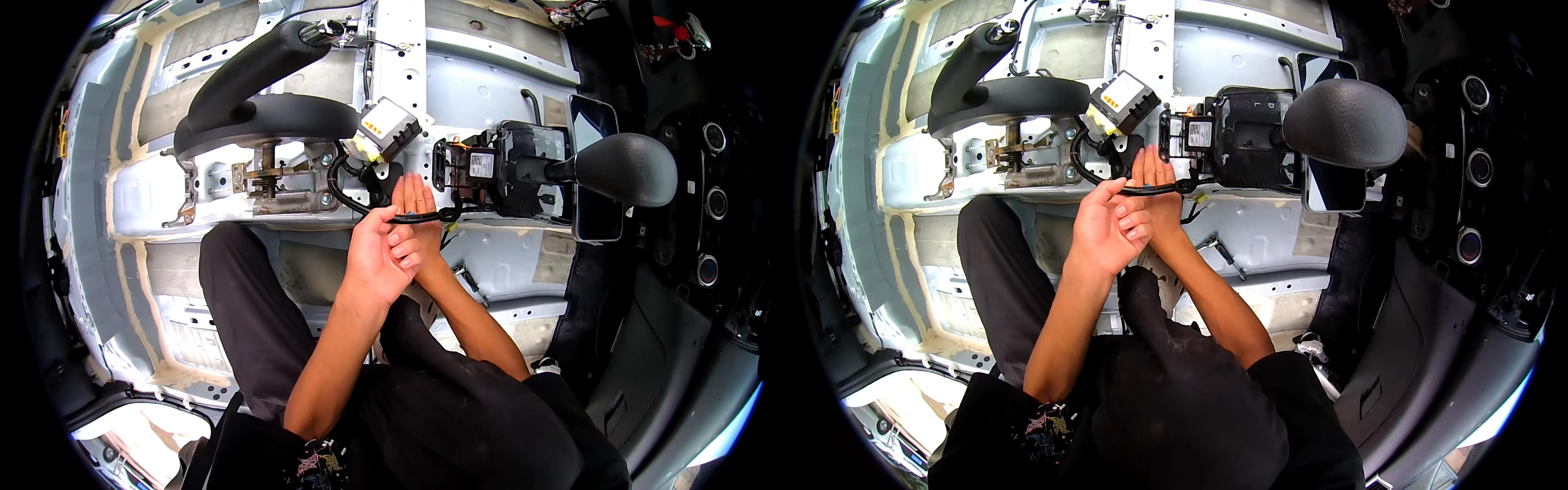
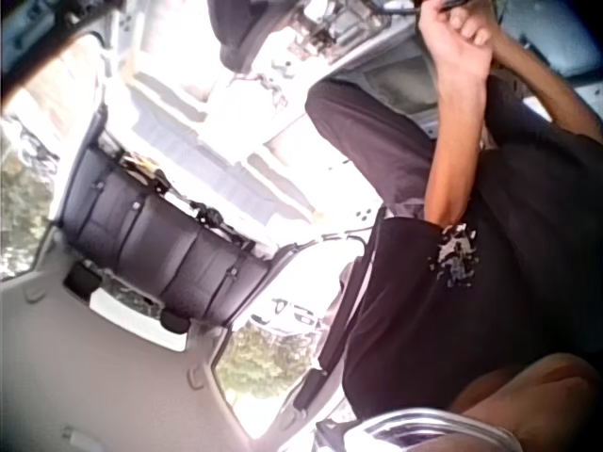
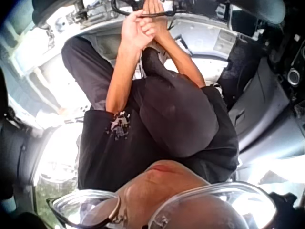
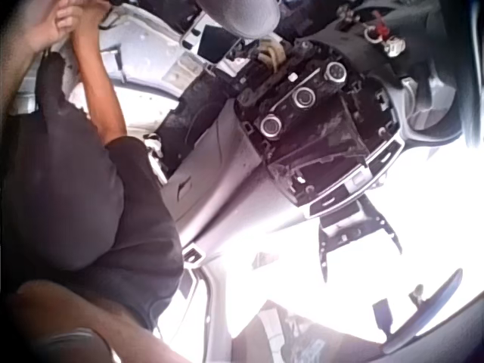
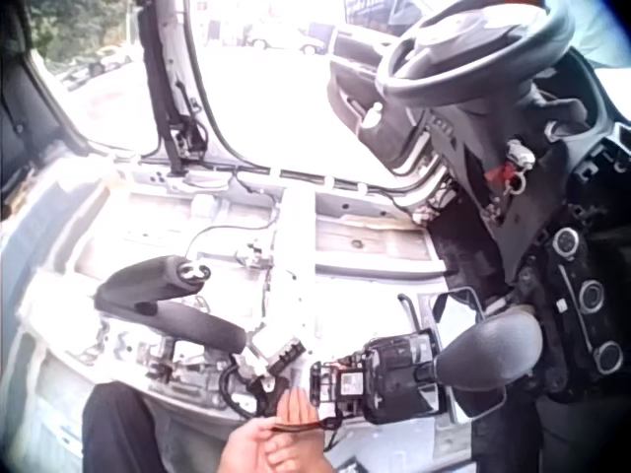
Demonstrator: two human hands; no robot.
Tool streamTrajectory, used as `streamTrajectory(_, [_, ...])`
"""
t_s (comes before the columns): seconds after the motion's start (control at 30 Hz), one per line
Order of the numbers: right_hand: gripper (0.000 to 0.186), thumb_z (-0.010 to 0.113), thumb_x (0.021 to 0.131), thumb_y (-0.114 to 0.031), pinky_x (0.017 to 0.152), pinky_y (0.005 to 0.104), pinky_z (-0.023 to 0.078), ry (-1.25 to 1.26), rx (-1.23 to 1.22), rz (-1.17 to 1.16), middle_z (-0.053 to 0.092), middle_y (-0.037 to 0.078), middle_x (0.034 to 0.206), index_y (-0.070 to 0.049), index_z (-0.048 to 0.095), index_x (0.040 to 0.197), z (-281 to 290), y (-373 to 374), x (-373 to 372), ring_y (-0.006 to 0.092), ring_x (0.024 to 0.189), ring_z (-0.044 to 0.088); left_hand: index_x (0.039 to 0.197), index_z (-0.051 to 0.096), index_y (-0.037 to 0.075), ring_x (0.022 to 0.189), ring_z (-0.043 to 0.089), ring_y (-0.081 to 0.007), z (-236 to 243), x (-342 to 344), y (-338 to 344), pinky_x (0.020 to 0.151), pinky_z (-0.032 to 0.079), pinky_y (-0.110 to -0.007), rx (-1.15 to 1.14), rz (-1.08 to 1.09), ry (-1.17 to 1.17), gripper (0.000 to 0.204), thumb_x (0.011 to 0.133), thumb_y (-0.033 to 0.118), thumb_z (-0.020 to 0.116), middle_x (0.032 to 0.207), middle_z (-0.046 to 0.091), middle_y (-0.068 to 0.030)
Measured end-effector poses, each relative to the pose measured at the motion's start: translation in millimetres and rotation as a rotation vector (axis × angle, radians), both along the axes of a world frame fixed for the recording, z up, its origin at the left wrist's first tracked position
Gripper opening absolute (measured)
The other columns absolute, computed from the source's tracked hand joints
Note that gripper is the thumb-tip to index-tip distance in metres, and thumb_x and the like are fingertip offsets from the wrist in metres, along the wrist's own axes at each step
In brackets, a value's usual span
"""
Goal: The person sits on the car floor and works on the center console area, manipulating wiring harnesses and using a screwdriver to adjust components. They briefly exit the vehicle to retrieve a cardboard piece and return to continue the repair.
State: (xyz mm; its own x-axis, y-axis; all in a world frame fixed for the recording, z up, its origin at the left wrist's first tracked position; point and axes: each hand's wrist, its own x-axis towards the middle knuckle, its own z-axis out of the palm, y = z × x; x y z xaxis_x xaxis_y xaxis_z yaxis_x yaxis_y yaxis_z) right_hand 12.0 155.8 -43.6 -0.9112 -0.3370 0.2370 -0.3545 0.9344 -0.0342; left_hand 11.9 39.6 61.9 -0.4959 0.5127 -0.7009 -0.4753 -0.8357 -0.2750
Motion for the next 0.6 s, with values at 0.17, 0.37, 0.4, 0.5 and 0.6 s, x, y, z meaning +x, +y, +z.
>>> streamTrajectory(0.17, [0.046,0.062,0.084,-0.017,0.107,0.0429,0.042,-0.141,-0.494,0.161,0.060,0.014,0.128,-0.002,0.058,0.127,22,14,37,0.0321,0.128,0.053,0.083,0.054,0.008,0.049,0.037,-0.0125,8,1,-6,0.047,0.030,-0.029,0.013,-0.011,0.033,0.022,0.098,0.024,0.051,0.058,0.038,0.0016])
streamTrajectory(0.37, [0.048,0.061,0.080,-0.002,0.091,0.0416,0.049,-0.358,-0.459,-0.012,0.063,0.013,0.116,-0.003,0.058,0.128,47,51,90,0.0318,0.104,0.061,0.098,0.061,0.005,0.053,0.038,-0.0132,-12,7,-7,0.050,0.031,-0.029,-0.022,-0.002,0.035,0.022,0.099,0.025,0.052,0.060,0.040,0.0018])
streamTrajectory(0.4, [0.049,0.055,0.082,0.003,0.090,0.0434,0.049,-0.295,-0.572,-0.075,0.062,0.017,0.113,-0.002,0.057,0.130,53,60,97,0.0357,0.103,0.061,0.099,0.061,0.005,0.054,0.038,-0.0130,-17,11,-6,0.051,0.031,-0.029,-0.014,-0.025,0.055,0.022,0.099,0.025,0.052,0.060,0.040,0.0018])
streamTrajectory(0.5, [0.047,0.045,0.086,0.001,0.090,0.0359,0.050,-0.377,-0.881,-0.451,0.062,0.022,0.116,0.001,0.054,0.132,81,88,115,0.0330,0.101,0.064,0.103,0.062,0.009,0.053,0.037,-0.0121,-39,19,-13,0.050,0.031,-0.029,-0.052,-0.069,0.017,0.017,0.097,0.024,0.055,0.061,0.040,0.0033])
streamTrajectory(0.6, [0.052,0.042,0.082,0.002,0.096,0.0289,0.045,-0.337,-1.376,-0.798,0.063,0.013,0.119,0.001,0.054,0.133,80,124,135,0.0194,0.106,0.060,0.104,0.063,0.008,0.054,0.036,-0.0114,-57,27,-21,0.050,0.031,-0.029,-0.092,-0.082,0.008,0.018,0.096,0.023,0.056,0.061,0.039,0.0040])
